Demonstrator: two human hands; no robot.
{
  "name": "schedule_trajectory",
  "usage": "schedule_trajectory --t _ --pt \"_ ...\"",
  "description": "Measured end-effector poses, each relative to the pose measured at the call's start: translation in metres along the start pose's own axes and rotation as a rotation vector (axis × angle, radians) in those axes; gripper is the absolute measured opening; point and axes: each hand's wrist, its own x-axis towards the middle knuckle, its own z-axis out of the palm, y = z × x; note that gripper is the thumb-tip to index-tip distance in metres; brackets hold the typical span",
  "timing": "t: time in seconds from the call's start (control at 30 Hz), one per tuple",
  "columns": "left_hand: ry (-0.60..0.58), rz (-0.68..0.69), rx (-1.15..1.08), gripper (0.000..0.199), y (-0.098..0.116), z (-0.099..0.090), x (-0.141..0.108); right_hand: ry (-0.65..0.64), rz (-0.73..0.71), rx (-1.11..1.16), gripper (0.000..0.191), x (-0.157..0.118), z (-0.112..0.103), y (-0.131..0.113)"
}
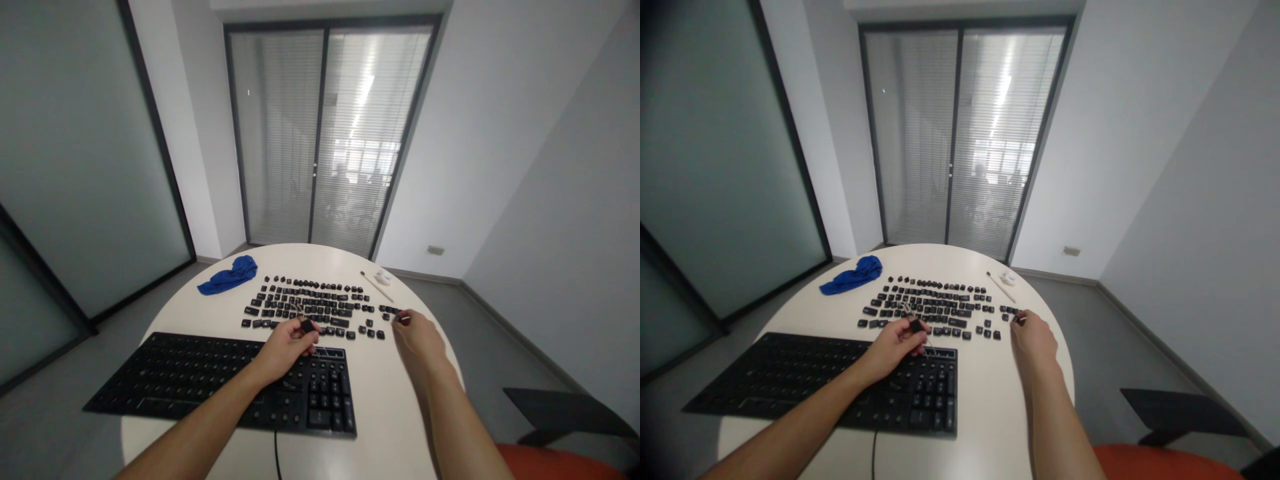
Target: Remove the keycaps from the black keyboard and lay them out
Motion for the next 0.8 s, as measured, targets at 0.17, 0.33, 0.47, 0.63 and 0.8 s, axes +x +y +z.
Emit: schedule_trajectory --t 0.17,0.33,0.47,0.63,0.8 --pt "0.003 0.0 0.019 0.024 -0.001 0.0 0.0 -0.012 -0.042 0.025 0.032 0.005 0.005 0.005" --pt "-0.021 0.015 0.076 0.023 0.005 0.0 -0.003 -0.027 -0.079 0.04 0.034 0.008 0.009 0.009" --pt "-0.046 0.01 0.083 0.026 0.012 0.0 -0.007 -0.02 -0.09 0.04 0.03 0.008 0.01 0.01" --pt "-0.052 0.01 0.093 0.026 0.013 0.001 -0.008 0.001 -0.089 0.026 0.031 0.007 0.01 0.008" --pt "-0.066 0.043 0.165 0.024 0.011 0.002 -0.009 0.018 -0.081 0.014 0.034 0.002 0.004 0.002"
